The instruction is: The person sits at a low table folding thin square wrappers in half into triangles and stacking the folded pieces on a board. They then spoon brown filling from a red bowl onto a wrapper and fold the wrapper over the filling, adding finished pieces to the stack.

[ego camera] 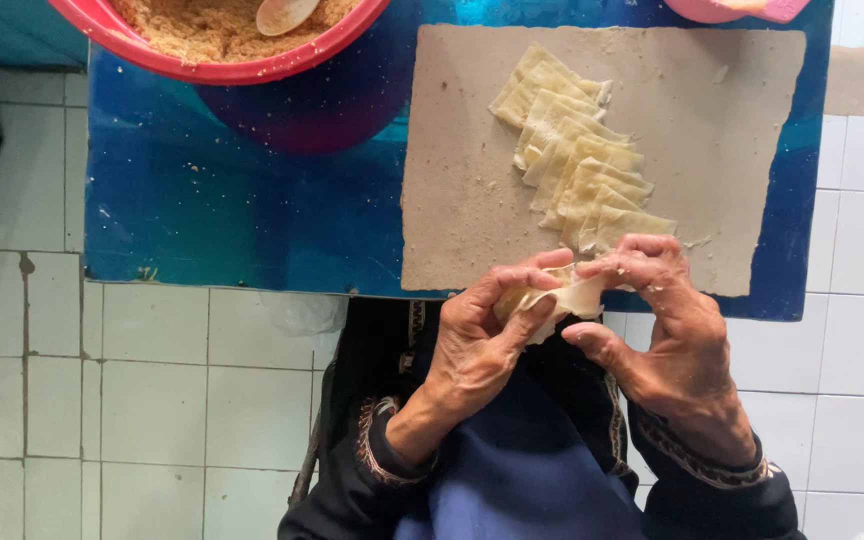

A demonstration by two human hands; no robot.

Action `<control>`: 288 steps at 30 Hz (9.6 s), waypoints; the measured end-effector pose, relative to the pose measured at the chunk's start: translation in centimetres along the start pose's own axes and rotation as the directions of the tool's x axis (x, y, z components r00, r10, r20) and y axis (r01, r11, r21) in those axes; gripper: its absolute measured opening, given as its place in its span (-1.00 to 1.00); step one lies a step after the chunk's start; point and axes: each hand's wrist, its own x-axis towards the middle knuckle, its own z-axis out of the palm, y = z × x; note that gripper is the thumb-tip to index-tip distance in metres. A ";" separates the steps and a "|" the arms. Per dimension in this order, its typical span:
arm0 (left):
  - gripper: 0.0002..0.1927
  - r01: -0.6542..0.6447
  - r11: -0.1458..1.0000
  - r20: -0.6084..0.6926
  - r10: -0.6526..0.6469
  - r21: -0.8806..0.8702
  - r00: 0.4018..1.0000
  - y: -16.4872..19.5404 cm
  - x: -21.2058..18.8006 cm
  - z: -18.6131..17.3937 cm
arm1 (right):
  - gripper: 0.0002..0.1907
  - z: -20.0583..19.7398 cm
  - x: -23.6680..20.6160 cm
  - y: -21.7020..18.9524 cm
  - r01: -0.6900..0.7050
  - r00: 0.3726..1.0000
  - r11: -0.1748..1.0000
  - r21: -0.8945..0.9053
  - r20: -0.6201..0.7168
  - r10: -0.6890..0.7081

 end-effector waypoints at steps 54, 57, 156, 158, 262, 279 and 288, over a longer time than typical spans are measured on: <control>-0.24 0.185 0.786 0.147 -0.121 -0.591 0.982 2.6 0.1 0.6 | -0.67 0.2 -0.3 -1.4 0.154 0.985 0.859 -0.488 0.010 -0.171; -0.20 0.157 0.821 0.200 -0.054 -0.549 0.978 2.6 0.0 0.5 | -0.69 -0.2 -0.1 -1.3 0.074 0.997 0.930 -0.359 0.017 -0.073; 0.06 -0.368 -0.125 0.387 0.214 0.921 0.897 4.8 13.7 -1.1 | -0.74 -11.2 18.4 12.2 0.363 0.881 -0.107 -0.925 0.379 -0.284; 0.06 -0.366 -0.122 0.385 0.214 0.923 0.898 4.8 13.7 -1.1 | -0.70 -11.2 18.7 12.3 0.365 0.879 -0.093 -0.926 0.376 -0.293; 0.51 -0.425 0.019 0.396 0.326 0.905 0.858 4.3 12.9 -1.2 | -0.32 -1.9 18.4 9.8 -0.046 0.970 0.891 -0.451 0.192 0.148; -0.47 -0.298 -0.368 0.419 0.311 0.881 0.853 4.9 12.3 -2.8 | -0.38 -1.0 19.6 9.4 -0.219 0.938 0.845 -0.487 0.135 0.320; -0.49 -0.299 -0.333 0.404 0.316 0.894 0.858 5.6 12.2 -2.5 | -0.53 -0.5 20.6 9.0 -0.058 0.982 0.932 -0.357 0.147 0.118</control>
